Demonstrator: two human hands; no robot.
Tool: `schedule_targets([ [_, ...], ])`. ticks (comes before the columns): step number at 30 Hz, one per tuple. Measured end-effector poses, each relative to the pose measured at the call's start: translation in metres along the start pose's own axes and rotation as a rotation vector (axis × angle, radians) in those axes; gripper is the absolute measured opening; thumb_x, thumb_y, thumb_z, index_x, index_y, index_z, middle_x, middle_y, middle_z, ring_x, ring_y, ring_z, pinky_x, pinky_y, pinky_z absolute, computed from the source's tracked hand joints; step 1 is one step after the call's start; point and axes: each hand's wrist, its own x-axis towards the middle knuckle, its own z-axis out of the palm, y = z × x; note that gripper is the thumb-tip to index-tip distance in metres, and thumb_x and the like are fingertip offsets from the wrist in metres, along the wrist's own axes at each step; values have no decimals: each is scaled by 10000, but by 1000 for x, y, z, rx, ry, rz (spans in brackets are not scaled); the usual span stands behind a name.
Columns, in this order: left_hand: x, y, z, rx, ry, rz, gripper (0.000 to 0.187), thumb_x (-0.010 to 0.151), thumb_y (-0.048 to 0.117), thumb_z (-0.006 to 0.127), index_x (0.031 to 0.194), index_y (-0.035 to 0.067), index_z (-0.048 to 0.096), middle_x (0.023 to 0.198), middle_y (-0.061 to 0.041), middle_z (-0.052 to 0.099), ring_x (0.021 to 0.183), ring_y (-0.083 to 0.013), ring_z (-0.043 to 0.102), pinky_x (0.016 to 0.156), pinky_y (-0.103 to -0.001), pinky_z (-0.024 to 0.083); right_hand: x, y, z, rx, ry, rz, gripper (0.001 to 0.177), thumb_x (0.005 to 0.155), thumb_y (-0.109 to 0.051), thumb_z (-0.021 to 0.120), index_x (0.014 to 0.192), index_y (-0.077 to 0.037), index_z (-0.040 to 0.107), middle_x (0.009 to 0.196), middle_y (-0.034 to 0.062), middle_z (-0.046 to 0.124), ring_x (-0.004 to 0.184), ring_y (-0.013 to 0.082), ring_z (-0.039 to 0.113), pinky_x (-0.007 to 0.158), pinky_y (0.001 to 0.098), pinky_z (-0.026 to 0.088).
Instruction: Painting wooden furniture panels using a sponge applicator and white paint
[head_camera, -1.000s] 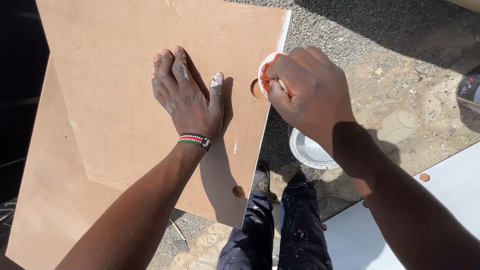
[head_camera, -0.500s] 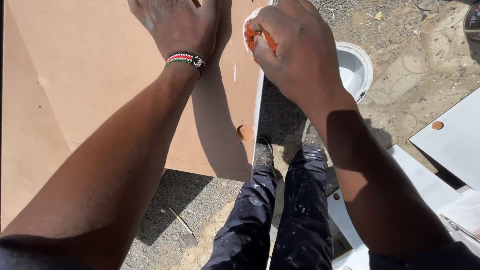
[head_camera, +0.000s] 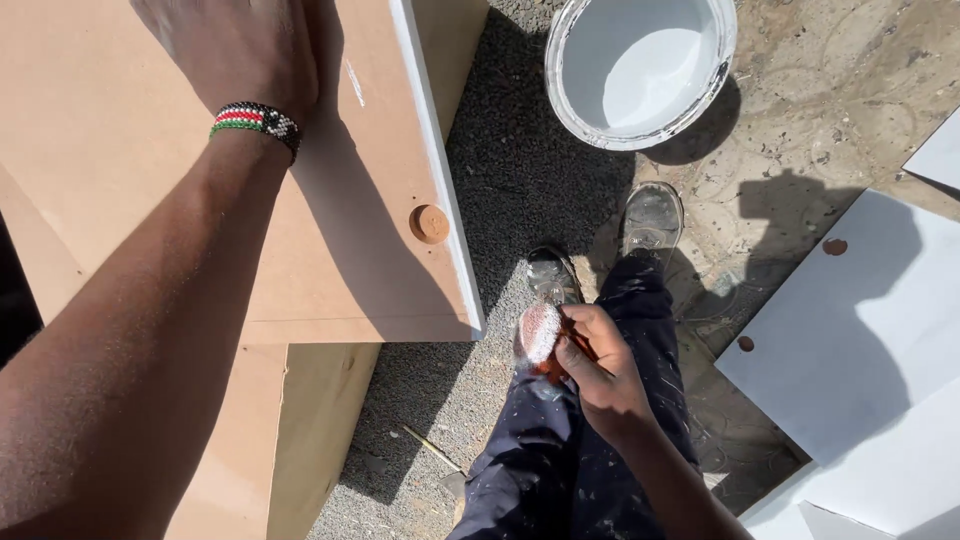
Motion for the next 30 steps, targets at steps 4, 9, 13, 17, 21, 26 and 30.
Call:
schedule_targets([
  [4,-2,0,-19,-193,-7,-117,285,1268,358,739,1136,109,698,1034,-113,529,973,-325,486,899,-553,432,49,-39,55,-230,130,-343,168,1132,9,706,1290,-17,759,1071,149,768,1044,295,751,965,488,608],
  [9,10,12,-42,-455,2,-305,433,1257,398,631,1386,-8,711,1376,-293,666,1352,-514,628,1218,-700,404,174,-163,93,-494,121,-791,172,1146,79,676,1267,-34,632,1189,104,795,1026,254,800,948,416,649],
  [13,-3,-1,-17,-467,-41,-475,553,1316,599,625,1615,166,455,1567,-162,515,1448,-387,572,1265,-621,529,128,-134,79,-398,-69,-613,184,1096,-1,653,1200,-102,539,903,0,593,698,95,494,617,302,414],
  [17,-21,-11,3,-351,-241,-582,887,1349,881,416,1937,262,175,2034,-170,293,1940,-438,340,1612,-678,344,19,-48,43,-60,-240,156,105,925,35,673,1006,-23,707,764,95,805,572,201,716,539,349,637],
  [21,-20,-8,-6,-370,-185,-541,742,1402,764,491,1922,305,227,2014,-99,307,1935,-404,419,1600,-667,410,38,23,5,193,-128,239,351,1125,5,581,1465,41,662,1049,147,732,743,191,701,661,383,613],
  [26,-2,6,-41,-433,-164,-512,639,1397,629,379,1897,241,291,1969,-118,384,1893,-417,475,1555,-675,405,121,55,12,464,-148,691,426,1186,-301,613,1309,66,792,1064,212,830,817,246,769,657,380,629],
  [30,3,10,-40,-458,-158,-511,642,1417,593,445,1915,219,290,1987,-101,352,1907,-392,432,1558,-675,374,189,46,31,507,-362,901,535,1050,-338,668,1412,54,635,1253,236,699,1083,364,727,887,506,632],
])
